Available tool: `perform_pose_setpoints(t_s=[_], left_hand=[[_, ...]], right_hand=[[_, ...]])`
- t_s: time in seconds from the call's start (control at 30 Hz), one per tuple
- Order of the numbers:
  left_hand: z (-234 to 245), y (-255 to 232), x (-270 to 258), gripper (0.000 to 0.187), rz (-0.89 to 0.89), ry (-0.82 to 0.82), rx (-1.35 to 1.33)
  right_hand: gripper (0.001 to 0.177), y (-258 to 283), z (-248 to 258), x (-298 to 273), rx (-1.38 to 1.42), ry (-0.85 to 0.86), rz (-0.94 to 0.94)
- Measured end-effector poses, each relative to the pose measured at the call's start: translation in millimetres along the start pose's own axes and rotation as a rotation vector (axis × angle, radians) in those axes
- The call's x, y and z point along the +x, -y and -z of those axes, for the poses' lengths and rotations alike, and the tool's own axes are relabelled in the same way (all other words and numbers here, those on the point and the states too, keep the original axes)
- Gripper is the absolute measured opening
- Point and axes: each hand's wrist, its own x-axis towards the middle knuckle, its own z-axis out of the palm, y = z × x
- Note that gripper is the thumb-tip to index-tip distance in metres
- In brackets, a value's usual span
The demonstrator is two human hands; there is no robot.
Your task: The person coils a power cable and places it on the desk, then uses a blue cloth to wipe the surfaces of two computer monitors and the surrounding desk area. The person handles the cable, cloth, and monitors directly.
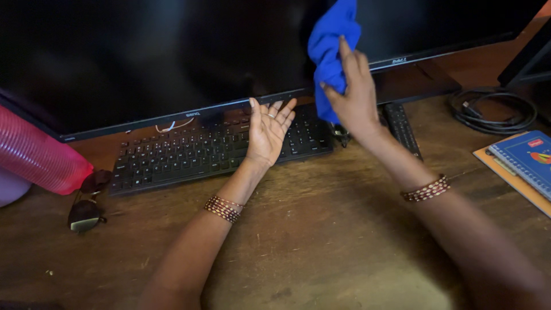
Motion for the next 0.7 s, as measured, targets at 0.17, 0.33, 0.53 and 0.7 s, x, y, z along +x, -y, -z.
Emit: perform_pose_setpoints(t_s=[0.17, 0.33, 0.53, 0.7], left_hand=[[0.3, -1.0, -0.9, 0.104, -0.001, 0.02, 0.019], [-1.8, -1.4, -0.7, 0.105, 0.003, 0.005, 0.018], [-3.8, -3.4, -2.1, 0.109, -0.003, 0.014, 0.043], [-6.8, -4.6, -2.8, 0.111, 0.021, -0.024, 0.046]], right_hand=[[0.086, 4.4, 6.6, 2.4, 0.045, 0.022, 0.013], [0.081, 10.3, 2.5, 0.4, -0.008, 0.072, -0.113], [0.066, 19.6, 5.9, 6.1, -0.166, 0.331, -0.394], [0.068, 29.2, 9.7, 9.0, -0.242, 0.56, -0.503]])
